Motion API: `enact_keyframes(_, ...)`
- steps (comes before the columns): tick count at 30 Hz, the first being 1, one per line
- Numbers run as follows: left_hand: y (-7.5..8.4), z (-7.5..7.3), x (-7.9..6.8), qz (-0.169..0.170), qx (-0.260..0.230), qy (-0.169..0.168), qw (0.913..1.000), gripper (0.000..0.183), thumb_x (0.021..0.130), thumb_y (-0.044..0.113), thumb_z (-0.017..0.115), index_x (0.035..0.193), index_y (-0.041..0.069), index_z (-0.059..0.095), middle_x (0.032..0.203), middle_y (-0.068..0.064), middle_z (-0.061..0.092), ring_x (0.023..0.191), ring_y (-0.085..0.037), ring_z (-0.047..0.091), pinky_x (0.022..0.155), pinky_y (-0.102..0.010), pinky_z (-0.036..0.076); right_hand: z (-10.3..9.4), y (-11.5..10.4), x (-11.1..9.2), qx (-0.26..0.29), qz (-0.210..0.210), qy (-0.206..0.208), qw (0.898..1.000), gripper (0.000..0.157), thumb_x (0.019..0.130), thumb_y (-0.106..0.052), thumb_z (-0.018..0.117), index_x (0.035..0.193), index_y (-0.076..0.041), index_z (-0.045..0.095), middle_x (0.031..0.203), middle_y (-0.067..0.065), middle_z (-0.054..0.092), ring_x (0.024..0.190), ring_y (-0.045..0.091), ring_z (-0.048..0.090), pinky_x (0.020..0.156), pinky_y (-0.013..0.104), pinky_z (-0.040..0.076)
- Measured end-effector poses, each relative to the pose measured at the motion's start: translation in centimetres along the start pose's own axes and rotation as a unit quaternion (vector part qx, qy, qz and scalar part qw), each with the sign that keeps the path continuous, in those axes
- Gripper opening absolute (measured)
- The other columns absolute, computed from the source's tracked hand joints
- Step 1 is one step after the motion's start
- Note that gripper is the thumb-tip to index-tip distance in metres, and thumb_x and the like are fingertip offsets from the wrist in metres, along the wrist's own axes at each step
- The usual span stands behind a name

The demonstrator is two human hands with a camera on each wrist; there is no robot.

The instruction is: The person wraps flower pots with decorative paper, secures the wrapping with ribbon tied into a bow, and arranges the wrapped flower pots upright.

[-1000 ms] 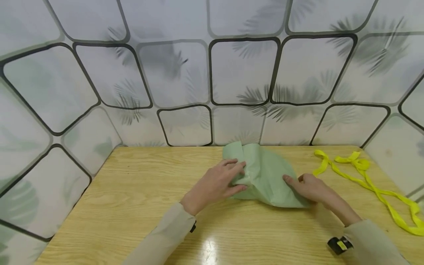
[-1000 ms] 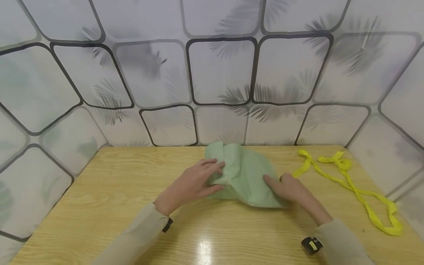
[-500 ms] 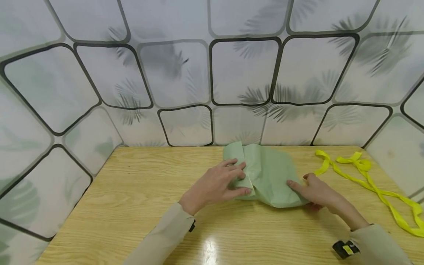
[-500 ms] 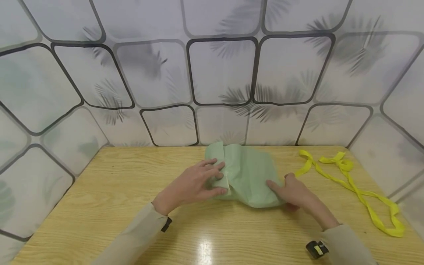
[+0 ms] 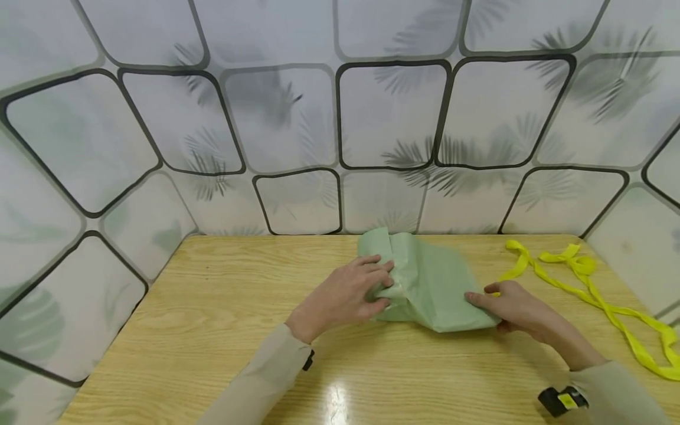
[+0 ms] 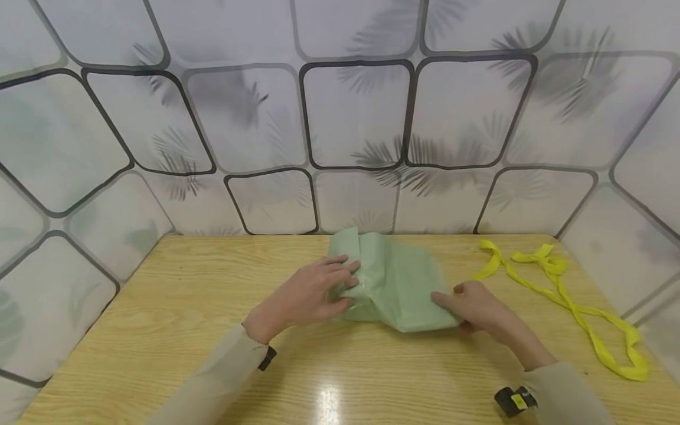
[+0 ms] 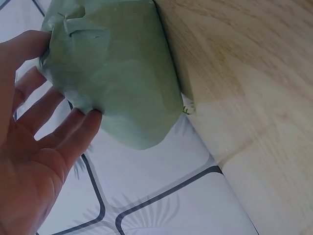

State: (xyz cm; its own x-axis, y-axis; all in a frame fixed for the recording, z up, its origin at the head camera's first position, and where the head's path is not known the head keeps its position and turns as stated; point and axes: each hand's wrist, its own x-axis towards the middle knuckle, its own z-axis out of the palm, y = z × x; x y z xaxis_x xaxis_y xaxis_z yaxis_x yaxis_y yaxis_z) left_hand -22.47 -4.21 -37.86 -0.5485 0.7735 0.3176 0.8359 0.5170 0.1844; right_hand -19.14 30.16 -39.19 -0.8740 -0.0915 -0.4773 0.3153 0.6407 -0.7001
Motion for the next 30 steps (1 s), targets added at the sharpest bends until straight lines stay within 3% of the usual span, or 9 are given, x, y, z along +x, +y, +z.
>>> enact_keyframes(2,0.0,0.0,0.0,0.005,0.007,0.003,1.0,0.018,0.096,0.027,0.072,0.11,0.017,0.069,0.147,-0.008,0.06,0.14,-0.03,0.055,0.113,-0.039,0.049,0.0,0.0,0.0,0.015,0.005,-0.005,1.0,0.096,0.104,-0.059,0.047,0.148,0.023,0.023,0.107,0.016,0.058,0.069,0.014,0.05,0.06,0.03,0.053)
enact_keyframes(6,0.0,0.1,0.1,0.014,0.015,0.01,0.9997,0.018,0.095,0.027,0.075,0.108,0.017,0.067,0.144,-0.008,0.063,0.137,-0.031,0.057,0.112,-0.04,0.05,0.2,0.0,0.1,0.029,0.011,-0.009,0.999,0.094,0.103,-0.064,0.043,0.148,0.018,0.031,0.105,0.011,0.057,0.074,0.015,0.048,0.059,0.03,0.051)
enact_keyframes(9,0.0,0.1,0.3,0.015,0.022,0.014,0.9995,0.024,0.094,0.027,0.076,0.112,0.017,0.065,0.129,-0.002,0.071,0.134,-0.03,0.059,0.108,-0.04,0.053,0.3,0.1,0.3,0.034,-0.001,-0.001,0.999,0.091,0.105,-0.061,0.04,0.149,0.018,0.029,0.115,0.017,0.058,0.086,0.016,0.057,0.067,0.032,0.055)
enact_keyframes(13,0.1,0.0,0.5,0.013,0.026,0.013,0.9995,0.027,0.093,0.027,0.076,0.115,0.02,0.062,0.105,0.007,0.07,0.119,-0.023,0.065,0.091,-0.036,0.059,0.7,0.2,0.7,0.054,-0.033,0.015,0.998,0.083,0.11,-0.052,0.036,0.15,0.021,0.024,0.127,0.026,0.059,0.096,0.014,0.065,0.078,0.033,0.058)
enact_keyframes(16,0.2,-0.2,0.5,0.012,0.033,0.002,0.9994,0.026,0.095,0.027,0.075,0.119,0.023,0.065,0.119,0.004,0.073,0.121,-0.023,0.064,0.095,-0.037,0.058,1.2,0.1,0.8,0.069,-0.051,0.03,0.996,0.076,0.112,-0.044,0.033,0.151,0.021,0.022,0.131,0.026,0.058,0.096,0.011,0.064,0.079,0.031,0.057)
enact_keyframes(20,0.3,-0.3,0.5,0.014,0.053,-0.01,0.9984,0.029,0.096,0.029,0.073,0.125,0.024,0.07,0.141,-0.003,0.066,0.136,-0.028,0.057,0.113,-0.04,0.048,1.7,-0.5,0.7,0.108,-0.07,0.047,0.991,0.068,0.113,-0.037,0.031,0.152,0.018,0.022,0.123,0.018,0.064,0.092,0.01,0.066,0.077,0.03,0.058)
enact_keyframes(23,0.4,-0.4,0.5,0.019,0.062,-0.009,0.9979,0.028,0.096,0.029,0.073,0.123,0.024,0.072,0.139,-0.002,0.067,0.136,-0.027,0.057,0.114,-0.039,0.047,1.9,-1.2,0.9,0.182,-0.078,0.042,0.979,0.069,0.113,-0.037,0.033,0.154,0.016,0.02,0.11,0.006,0.068,0.088,0.009,0.069,0.075,0.031,0.061)
enact_keyframes(26,0.4,-0.3,0.5,0.025,0.065,-0.001,0.9976,0.026,0.096,0.028,0.073,0.121,0.023,0.073,0.137,-0.002,0.068,0.134,-0.026,0.059,0.115,-0.038,0.047,1.8,-1.8,1.1,0.277,-0.061,0.023,0.959,0.074,0.109,-0.044,0.043,0.155,0.01,0.021,0.103,-0.004,0.065,0.088,0.007,0.068,0.078,0.03,0.061)
enact_keyframes(30,0.4,-0.3,0.4,0.024,0.058,0.003,0.998,0.025,0.095,0.027,0.074,0.12,0.023,0.073,0.136,-0.002,0.068,0.134,-0.025,0.059,0.115,-0.037,0.046,1.7,-1.7,1.2,0.365,-0.054,-0.009,0.929,0.063,0.106,-0.046,0.052,0.15,-0.007,0.031,0.114,-0.008,0.058,0.1,0.006,0.063,0.087,0.029,0.058)
